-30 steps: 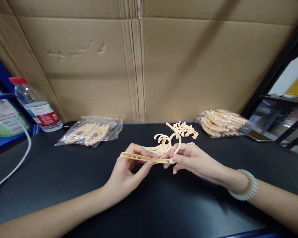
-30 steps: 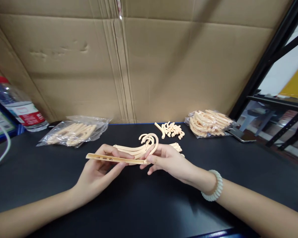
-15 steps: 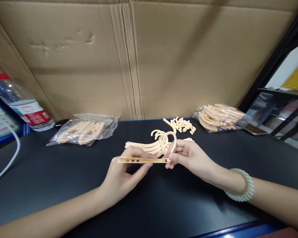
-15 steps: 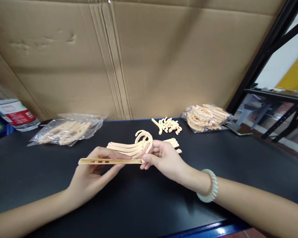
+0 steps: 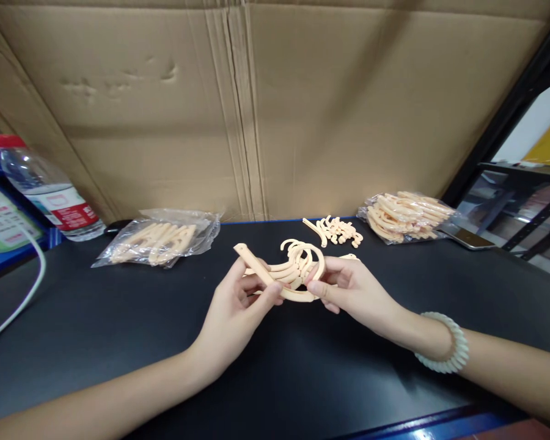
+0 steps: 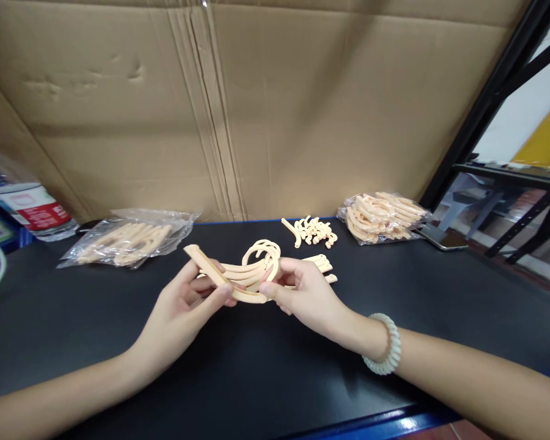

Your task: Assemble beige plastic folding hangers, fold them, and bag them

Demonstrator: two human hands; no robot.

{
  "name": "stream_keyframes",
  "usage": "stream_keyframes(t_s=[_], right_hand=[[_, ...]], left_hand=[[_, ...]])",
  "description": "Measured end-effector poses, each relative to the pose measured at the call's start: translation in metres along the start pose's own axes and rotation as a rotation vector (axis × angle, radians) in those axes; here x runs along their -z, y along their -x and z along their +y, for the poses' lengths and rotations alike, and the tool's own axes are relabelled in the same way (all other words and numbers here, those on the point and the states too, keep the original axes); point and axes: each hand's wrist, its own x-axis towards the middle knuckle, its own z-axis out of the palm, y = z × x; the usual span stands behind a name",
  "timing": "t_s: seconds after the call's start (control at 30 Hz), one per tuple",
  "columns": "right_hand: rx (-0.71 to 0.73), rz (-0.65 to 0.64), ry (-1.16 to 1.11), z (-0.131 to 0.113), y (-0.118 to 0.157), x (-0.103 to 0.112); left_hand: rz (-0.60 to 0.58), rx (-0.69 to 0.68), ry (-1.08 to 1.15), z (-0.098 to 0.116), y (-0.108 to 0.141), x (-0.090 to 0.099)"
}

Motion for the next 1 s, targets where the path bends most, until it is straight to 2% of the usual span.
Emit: stream_keyframes(t_s=[0.2,0.3,0.37,0.43,0.47,0.53,0.63,0.7,0.8,1.0], right_hand=[[-0.012,-0.068,-0.082,-0.002,0.002,-0.009],[0.033,-0.085,-0.027,-0.009,-0.003,0.002],[0.146,0.019,0.187,-0.013,-0.012,0.022],[0.325,0.162,0.553,-0.012,-0.025,0.048],[0.427,0.174,0.751,-0.010,-0.032,0.061],[0.529,0.048,1.059,-0.002,-0.046,0.083],[0.545,-0.092,1.301,0.011,-0.059,0.099],[0.509,-0.135,1.348,0.017,-0.064,0.099],[0.456,-0.166,1.267,0.021,-0.067,0.094],[0.448,-0.137,1.131,0.023,-0.069,0.094]], left_hand=[[-0.104,0.117,0.146,-0.002,0.005,-0.010],[-0.100,0.168,0.185,-0.001,0.004,-0.009],[-0.092,0.191,0.214,-0.002,0.003,-0.007],[-0.068,0.213,0.248,-0.003,0.002,-0.006],[-0.056,0.227,0.262,-0.004,0.001,-0.006],[-0.036,0.252,0.276,-0.004,0.001,-0.006],[-0.026,0.262,0.293,-0.003,0.002,-0.007],[-0.026,0.258,0.305,-0.002,0.003,-0.007],[-0.035,0.257,0.308,-0.003,0.002,-0.007],[-0.052,0.269,0.294,-0.004,0.002,-0.005]])
